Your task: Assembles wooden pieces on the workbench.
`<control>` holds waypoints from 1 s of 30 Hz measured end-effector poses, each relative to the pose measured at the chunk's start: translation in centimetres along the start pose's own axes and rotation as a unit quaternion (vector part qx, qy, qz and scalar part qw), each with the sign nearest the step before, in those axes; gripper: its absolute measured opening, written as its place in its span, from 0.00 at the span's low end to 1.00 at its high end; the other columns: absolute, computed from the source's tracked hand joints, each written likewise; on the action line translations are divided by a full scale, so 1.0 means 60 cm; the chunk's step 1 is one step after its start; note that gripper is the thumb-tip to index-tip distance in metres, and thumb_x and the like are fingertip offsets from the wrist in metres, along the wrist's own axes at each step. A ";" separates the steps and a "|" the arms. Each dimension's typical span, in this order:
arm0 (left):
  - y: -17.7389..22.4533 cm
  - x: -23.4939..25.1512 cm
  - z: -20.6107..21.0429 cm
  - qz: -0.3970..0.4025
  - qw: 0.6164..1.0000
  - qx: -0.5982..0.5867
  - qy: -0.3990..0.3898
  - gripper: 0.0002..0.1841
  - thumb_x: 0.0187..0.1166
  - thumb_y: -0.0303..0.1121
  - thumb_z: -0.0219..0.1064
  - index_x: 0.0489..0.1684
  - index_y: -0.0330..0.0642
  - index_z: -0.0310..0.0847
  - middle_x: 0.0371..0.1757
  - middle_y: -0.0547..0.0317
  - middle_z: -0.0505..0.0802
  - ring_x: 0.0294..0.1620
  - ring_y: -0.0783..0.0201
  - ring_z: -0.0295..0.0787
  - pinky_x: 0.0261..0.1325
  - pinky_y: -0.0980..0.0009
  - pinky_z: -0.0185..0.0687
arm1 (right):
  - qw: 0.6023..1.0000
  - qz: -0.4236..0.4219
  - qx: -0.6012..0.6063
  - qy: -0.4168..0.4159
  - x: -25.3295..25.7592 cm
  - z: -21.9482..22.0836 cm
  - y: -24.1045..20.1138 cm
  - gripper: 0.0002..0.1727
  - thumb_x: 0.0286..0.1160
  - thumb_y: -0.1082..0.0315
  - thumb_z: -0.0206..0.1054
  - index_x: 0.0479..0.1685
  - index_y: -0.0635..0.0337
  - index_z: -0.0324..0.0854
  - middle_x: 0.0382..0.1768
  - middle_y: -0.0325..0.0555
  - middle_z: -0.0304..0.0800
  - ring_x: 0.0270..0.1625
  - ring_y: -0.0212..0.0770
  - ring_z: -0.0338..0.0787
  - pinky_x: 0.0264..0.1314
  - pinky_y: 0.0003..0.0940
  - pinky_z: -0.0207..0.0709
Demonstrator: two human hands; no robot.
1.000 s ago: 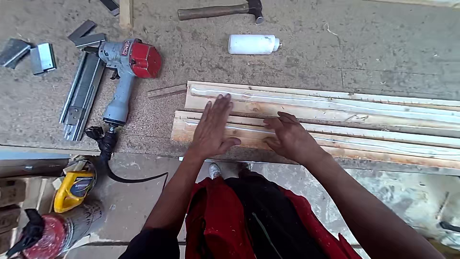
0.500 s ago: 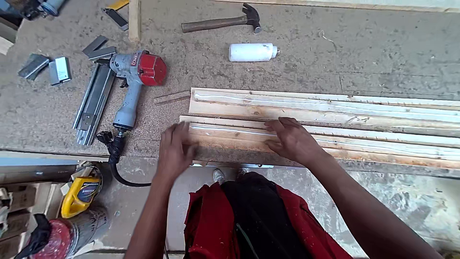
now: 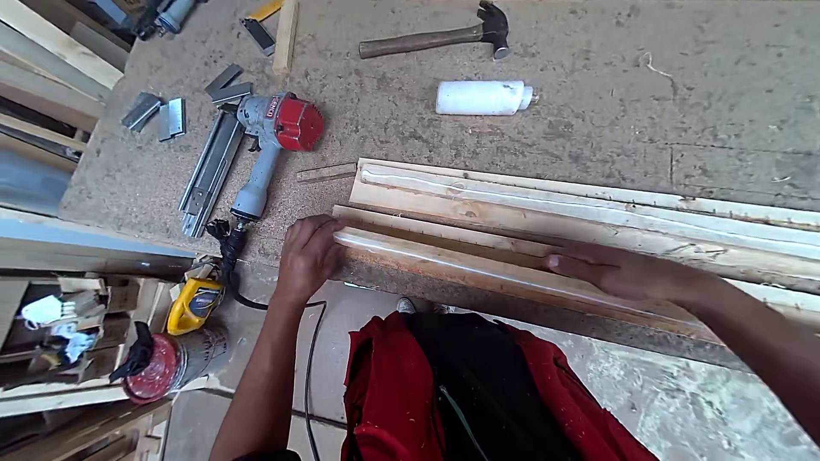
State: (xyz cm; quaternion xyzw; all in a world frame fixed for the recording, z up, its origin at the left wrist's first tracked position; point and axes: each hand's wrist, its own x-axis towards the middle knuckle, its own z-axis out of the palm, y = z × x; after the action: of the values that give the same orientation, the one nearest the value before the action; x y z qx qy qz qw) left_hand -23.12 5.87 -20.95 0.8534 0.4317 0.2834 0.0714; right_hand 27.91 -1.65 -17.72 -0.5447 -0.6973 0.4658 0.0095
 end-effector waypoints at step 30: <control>-0.072 0.076 -0.121 0.005 0.917 -0.355 -0.183 0.23 0.79 0.40 0.71 0.72 0.44 0.82 0.55 0.59 0.91 0.52 0.64 0.90 0.60 0.64 0.90 | 0.897 0.110 0.376 -0.206 -0.063 0.024 -0.093 0.33 0.81 0.32 0.55 0.48 0.54 0.88 0.31 0.54 0.91 0.31 0.46 0.93 0.34 0.38 0.90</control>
State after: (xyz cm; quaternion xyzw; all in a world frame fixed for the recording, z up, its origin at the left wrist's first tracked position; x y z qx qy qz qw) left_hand -27.93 11.21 -14.59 0.8110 0.2777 0.2576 0.4458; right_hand 24.47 -5.33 -13.00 -0.4656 -0.3923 0.7931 0.0192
